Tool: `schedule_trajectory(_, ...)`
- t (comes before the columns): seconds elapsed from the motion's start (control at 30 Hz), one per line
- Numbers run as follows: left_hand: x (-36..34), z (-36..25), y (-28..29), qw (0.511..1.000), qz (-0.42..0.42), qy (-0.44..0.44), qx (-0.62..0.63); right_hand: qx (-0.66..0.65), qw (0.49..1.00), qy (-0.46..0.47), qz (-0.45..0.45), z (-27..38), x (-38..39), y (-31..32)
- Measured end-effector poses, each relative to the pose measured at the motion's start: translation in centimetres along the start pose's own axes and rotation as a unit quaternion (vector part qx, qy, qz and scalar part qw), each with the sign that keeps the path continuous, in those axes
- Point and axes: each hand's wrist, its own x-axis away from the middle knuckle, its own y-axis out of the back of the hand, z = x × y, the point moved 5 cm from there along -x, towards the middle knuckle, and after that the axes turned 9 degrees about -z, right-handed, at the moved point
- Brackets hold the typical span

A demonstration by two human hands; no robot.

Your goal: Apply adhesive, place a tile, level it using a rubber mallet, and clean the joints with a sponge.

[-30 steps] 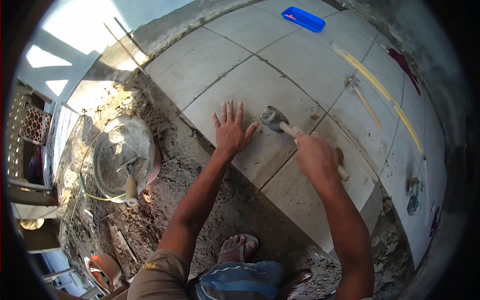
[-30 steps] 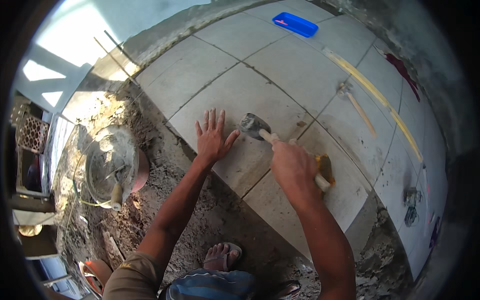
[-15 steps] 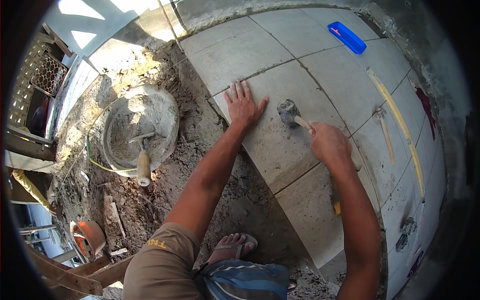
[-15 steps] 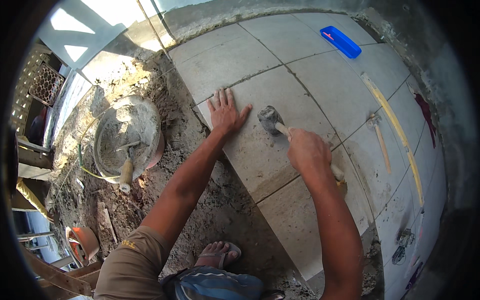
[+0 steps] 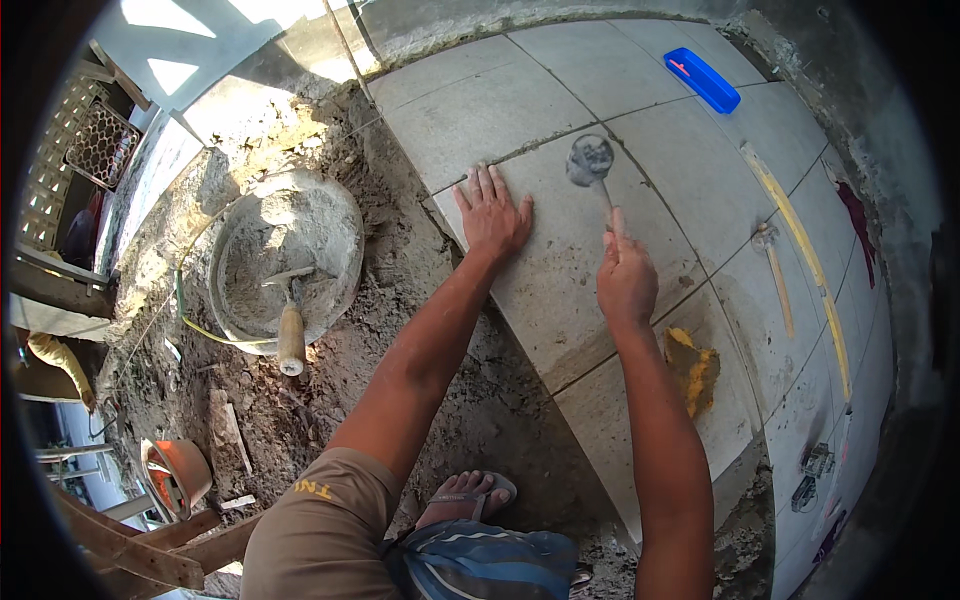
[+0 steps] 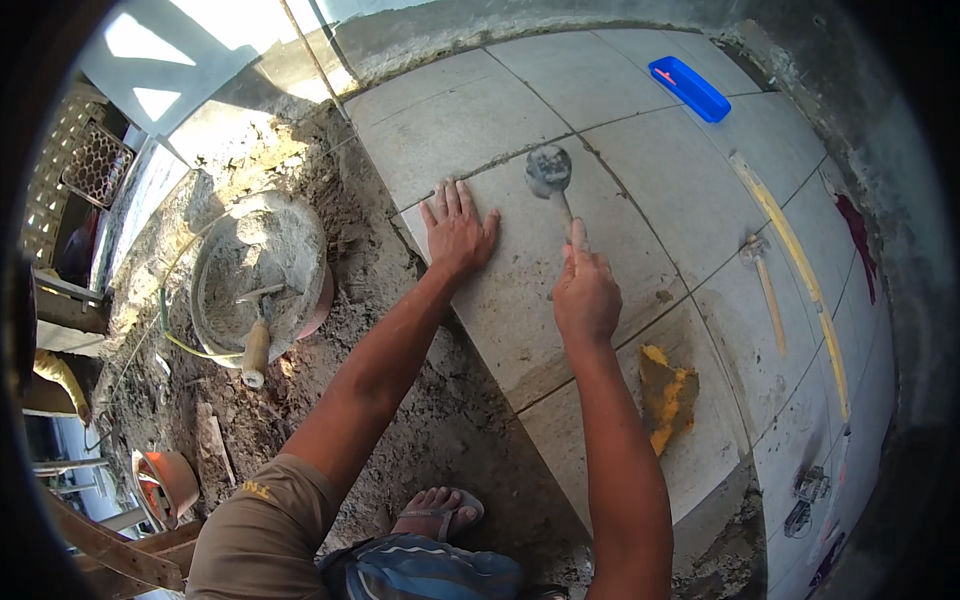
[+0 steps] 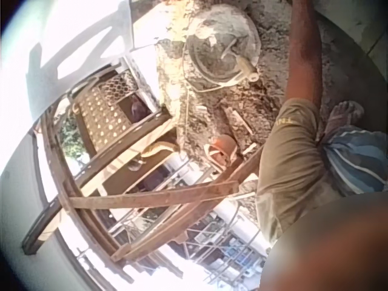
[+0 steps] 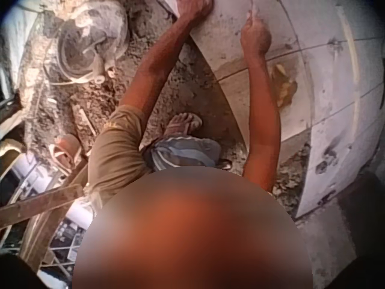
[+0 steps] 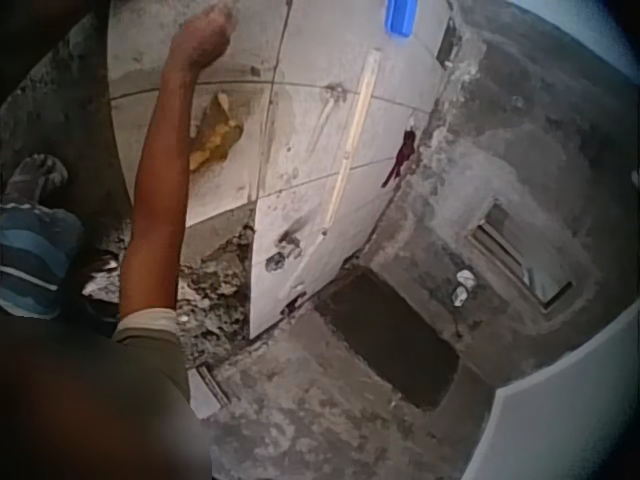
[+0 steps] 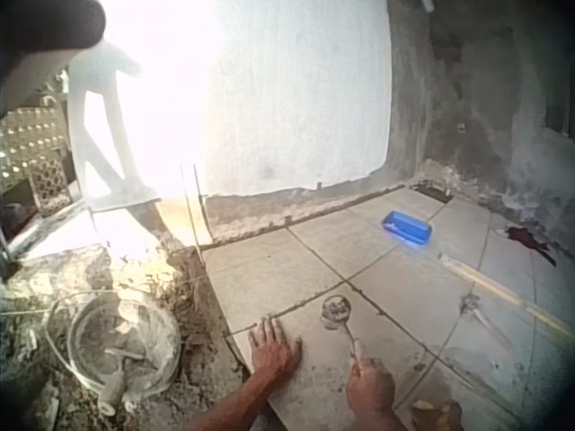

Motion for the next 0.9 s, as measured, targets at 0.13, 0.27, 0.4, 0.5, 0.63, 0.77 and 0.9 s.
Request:
schedule_trajectory(0.13,0.1,0.3,0.2,1.000,-0.004,0.005,-0.002,0.133,0.978,-0.060,0.152,-1.7,1.4,-2.8)
schedule_trajectory(0.27,-0.5,-0.4,0.5,1.000,0.010,-0.012,-0.010,0.124,0.976,-0.084,0.155,-1.6,1.1,-1.9)
schedule_trajectory(0.4,0.0,0.6,0.5,1.000,0.009,-0.001,-0.016,0.072,0.988,-0.088,0.108,-2.8,2.7,-2.2)
schedule_trajectory(0.5,0.2,0.5,0.8,1.000,0.013,0.001,-0.022,0.042,0.986,-0.128,0.102,-2.4,3.1,-2.6)
schedule_trajectory(0.63,0.2,-0.1,0.9,0.999,0.025,-0.005,-0.026,-0.011,0.979,-0.192,0.066,-2.8,2.8,-5.3)
schedule_trajectory(0.77,0.4,-1.3,0.6,0.998,0.055,-0.016,-0.027,0.095,0.986,-0.096,0.095,-3.3,3.1,-4.9)
schedule_trajectory(0.9,-0.1,0.1,0.3,0.995,0.059,-0.012,-0.074,-0.003,0.987,-0.101,0.127,-3.2,5.4,-1.2)
